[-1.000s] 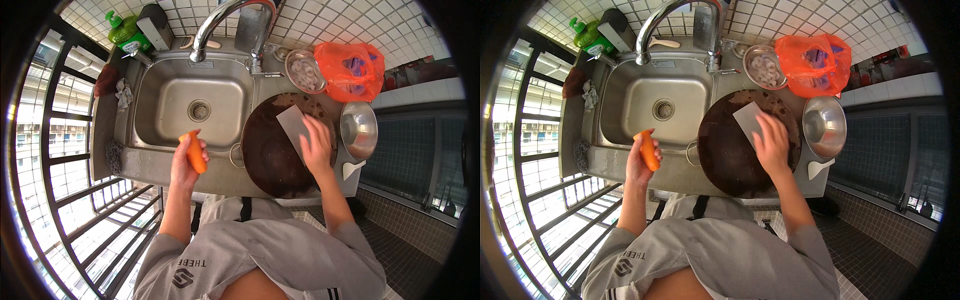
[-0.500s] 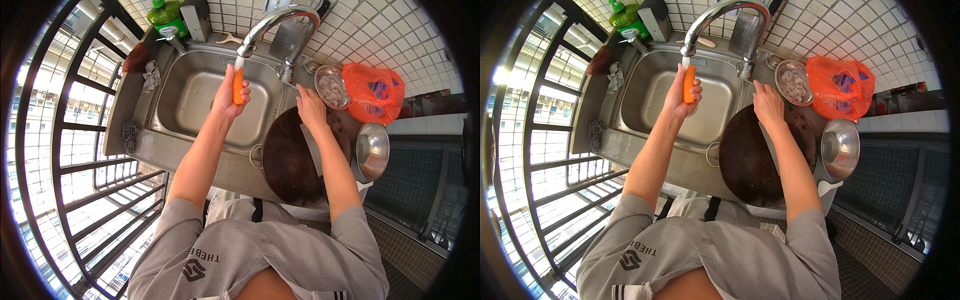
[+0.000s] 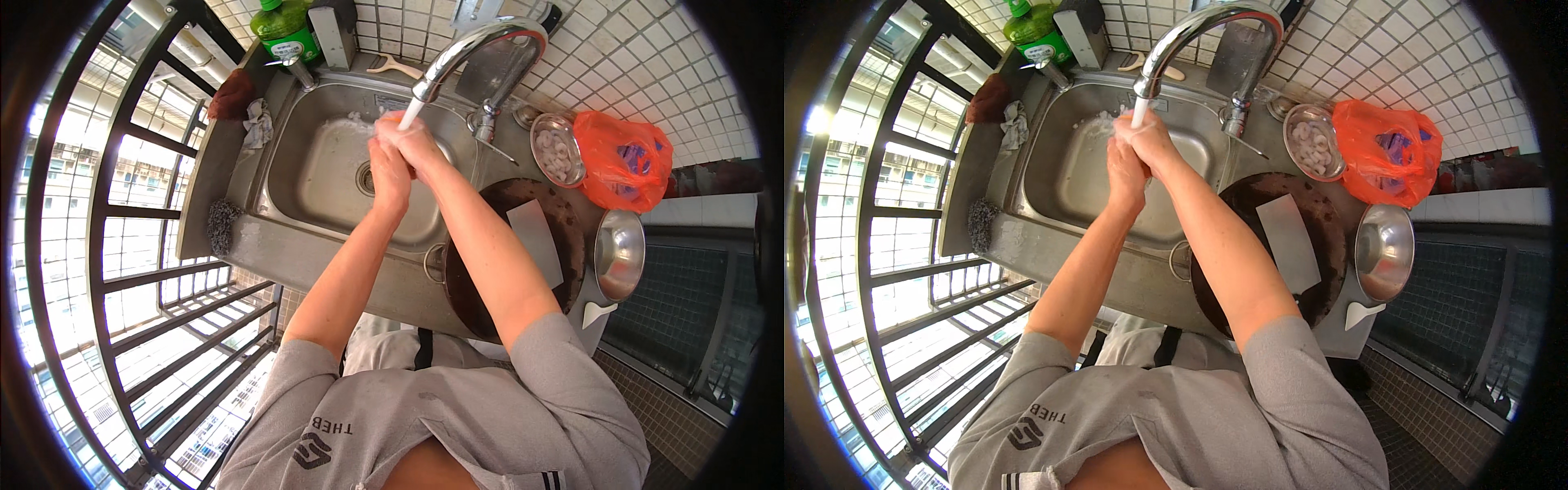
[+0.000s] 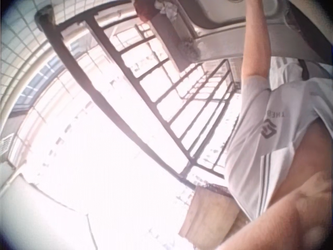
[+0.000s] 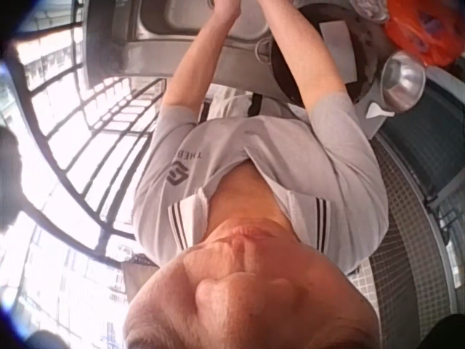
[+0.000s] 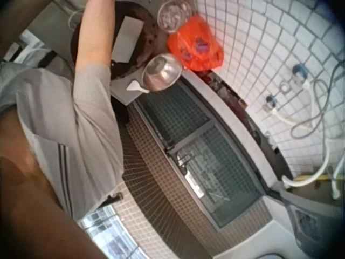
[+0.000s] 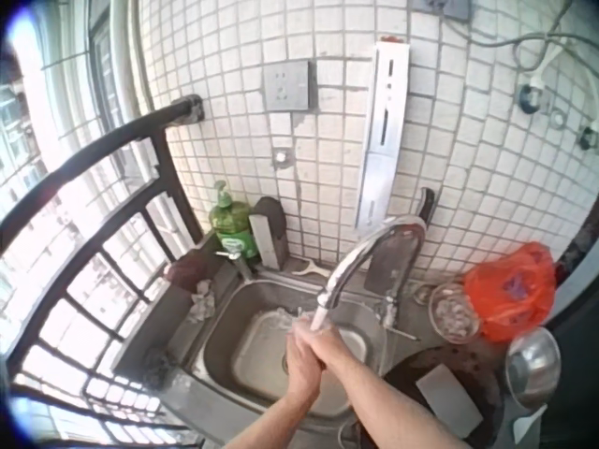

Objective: The person retrieves a cucumber and a carrot from the refrigerator, then washes both vegetables under running water in the kitchen sink. The person also rinses a metal bowl and places it on the counter.

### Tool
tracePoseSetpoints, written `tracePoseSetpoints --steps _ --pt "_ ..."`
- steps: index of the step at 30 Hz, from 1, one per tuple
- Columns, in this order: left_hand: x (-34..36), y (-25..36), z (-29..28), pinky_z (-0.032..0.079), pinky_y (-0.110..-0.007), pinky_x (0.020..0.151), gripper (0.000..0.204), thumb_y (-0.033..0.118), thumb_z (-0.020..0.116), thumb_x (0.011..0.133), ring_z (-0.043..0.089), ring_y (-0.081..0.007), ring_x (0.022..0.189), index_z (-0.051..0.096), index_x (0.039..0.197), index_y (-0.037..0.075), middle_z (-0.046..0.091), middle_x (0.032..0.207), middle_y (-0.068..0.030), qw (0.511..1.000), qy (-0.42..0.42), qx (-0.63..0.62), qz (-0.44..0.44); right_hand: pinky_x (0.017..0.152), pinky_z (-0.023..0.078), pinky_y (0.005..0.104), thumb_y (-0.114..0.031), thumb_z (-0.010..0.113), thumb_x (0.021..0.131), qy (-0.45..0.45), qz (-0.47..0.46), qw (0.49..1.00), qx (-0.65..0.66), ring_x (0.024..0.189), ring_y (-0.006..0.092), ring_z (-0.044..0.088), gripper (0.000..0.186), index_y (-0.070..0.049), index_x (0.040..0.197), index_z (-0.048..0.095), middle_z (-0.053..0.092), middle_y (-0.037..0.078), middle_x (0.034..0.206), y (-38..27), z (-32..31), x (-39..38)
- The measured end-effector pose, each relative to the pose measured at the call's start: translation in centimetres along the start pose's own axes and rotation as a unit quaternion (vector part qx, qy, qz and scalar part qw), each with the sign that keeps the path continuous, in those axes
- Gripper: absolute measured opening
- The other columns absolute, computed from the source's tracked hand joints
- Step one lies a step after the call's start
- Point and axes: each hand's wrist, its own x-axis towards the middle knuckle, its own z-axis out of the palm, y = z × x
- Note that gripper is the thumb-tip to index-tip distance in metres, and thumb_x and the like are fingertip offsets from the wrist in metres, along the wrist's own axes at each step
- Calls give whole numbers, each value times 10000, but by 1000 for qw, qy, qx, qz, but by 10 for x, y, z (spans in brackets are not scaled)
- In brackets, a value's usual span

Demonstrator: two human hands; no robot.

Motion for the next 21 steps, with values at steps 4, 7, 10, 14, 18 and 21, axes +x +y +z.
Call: tracePoseSetpoints --steps 4,7,10,14,18,21 --pt "-5 8 -14 423 -288 454 320 313 348 985 517 -119 622 364 1128 27 545 809 -99 992 -18 82 97 529 448 304 -180 679 784 26 29 998 50 578 152 556 190 -15 723 608 581 48 670 -2 12 23" --pt "-3 8 -20 450 -314 527 288 281 359 985 532 -158 637 371 1113 24 555 813 -107 992 -33 106 52 555 482 338 -203 620 826 1 136 969 205 613 201 581 227 20 783 608 599 98 715 -6 13 34" --pt "8 1 -26 408 -269 476 267 264 369 978 486 -110 583 446 1071 26 527 780 -61 953 21 137 270 661 514 353 -202 554 874 -34 172 944 278 691 237 601 241 31 862 614 608 138 790 -11 11 32" --pt "28 -6 -46 406 -279 454 309 288 394 966 503 -131 562 528 912 15 549 738 -73 949 112 134 261 801 495 363 -202 572 889 -69 136 943 296 833 241 588 256 34 983 606 580 104 870 -11 11 13" --pt "34 -6 -51 347 -287 372 438 406 391 962 465 -146 445 539 788 32 519 599 -71 990 100 53 87 872 478 376 -225 602 889 -119 63 938 318 962 233 558 309 24 1072 583 568 87 943 1 11 9" --pt "29 -4 -57 277 -282 345 555 518 322 955 387 -139 370 534 736 55 470 529 -60 989 15 -45 -143 793 505 377 -190 597 880 -65 54 963 255 833 240 607 305 25 1086 529 576 138 1001 12 6 21"
